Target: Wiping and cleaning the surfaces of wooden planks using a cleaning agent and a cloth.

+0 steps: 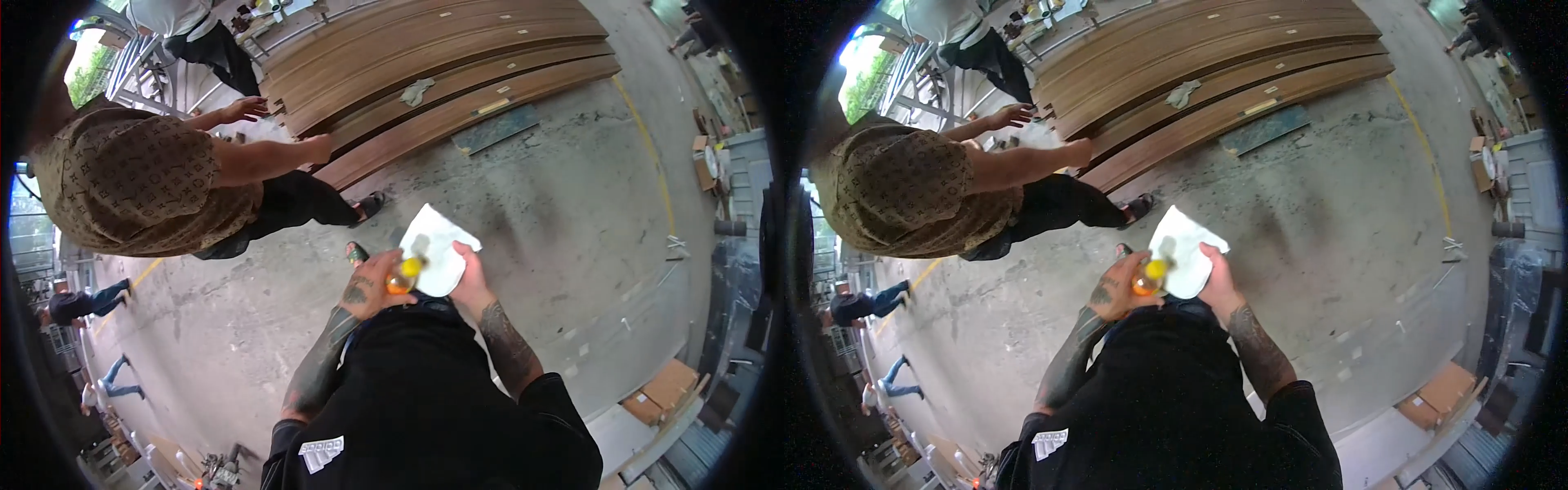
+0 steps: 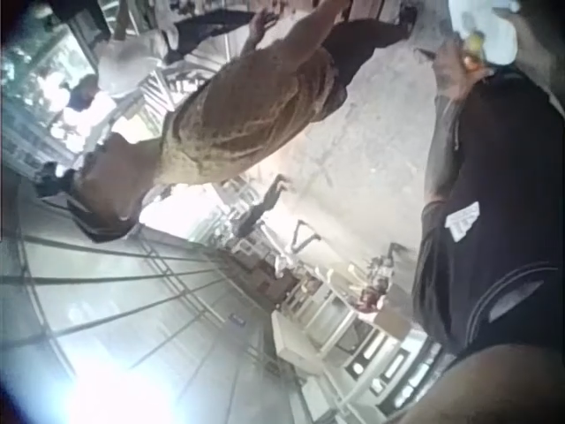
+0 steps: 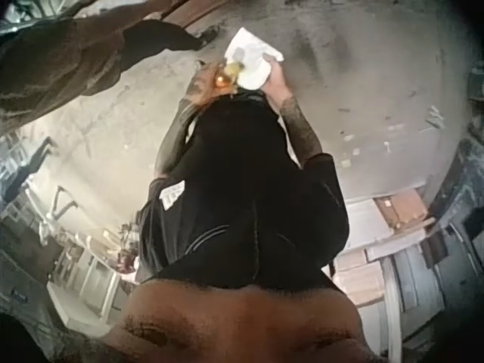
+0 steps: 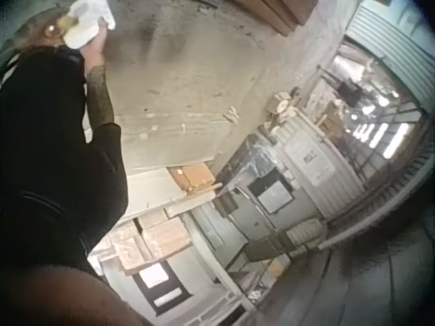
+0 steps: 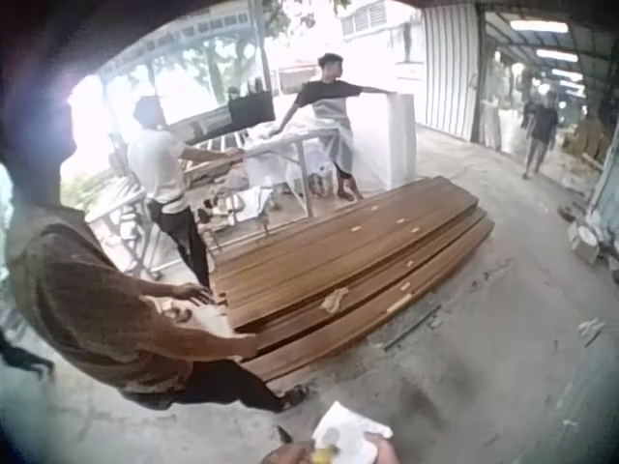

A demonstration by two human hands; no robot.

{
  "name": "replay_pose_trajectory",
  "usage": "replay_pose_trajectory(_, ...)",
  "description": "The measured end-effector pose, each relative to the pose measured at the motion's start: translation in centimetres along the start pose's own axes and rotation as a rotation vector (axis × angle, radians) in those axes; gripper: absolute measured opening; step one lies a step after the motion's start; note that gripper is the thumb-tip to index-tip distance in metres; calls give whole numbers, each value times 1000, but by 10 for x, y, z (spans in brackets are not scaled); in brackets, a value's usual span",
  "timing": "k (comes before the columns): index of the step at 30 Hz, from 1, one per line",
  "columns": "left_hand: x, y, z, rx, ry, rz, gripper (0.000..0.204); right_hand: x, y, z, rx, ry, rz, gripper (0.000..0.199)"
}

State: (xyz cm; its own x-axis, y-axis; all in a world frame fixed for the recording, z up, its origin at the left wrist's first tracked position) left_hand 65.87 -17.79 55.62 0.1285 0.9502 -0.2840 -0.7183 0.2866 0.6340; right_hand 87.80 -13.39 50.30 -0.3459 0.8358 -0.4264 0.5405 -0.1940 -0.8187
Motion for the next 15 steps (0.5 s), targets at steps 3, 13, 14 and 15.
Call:
replay_pose_trajectory(3,-15,-3,-20,-79,-14,104,78,0,-8,-4,102,-38,-18,59)
replay_pose_trajectory(13,-42,-33,-125,-293,183,544,68,11,0,-8,78,73,84,61)
replay_pose_trajectory(14,-37,-37,-138,-298,213,560,68,11,-2,-11,-46,144,201,62)
replay_pose_trajectory(15,-31,-43,-151,-316,245,604,66,11,-2,-14,-180,218,192,61)
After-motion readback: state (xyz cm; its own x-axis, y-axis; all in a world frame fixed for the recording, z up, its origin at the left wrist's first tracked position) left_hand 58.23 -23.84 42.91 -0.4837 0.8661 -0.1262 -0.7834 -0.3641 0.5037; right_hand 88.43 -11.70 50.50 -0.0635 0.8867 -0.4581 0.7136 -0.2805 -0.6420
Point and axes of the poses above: each hand's wrist, its own x-axis towards the middle knuckle, its own y-axis out of the back of the hand, z = x × y, the point moved 1 cm from there along x, towards the middle knuckle, and after that the axes turned 12 degrees about y, right-handed, at the moved point
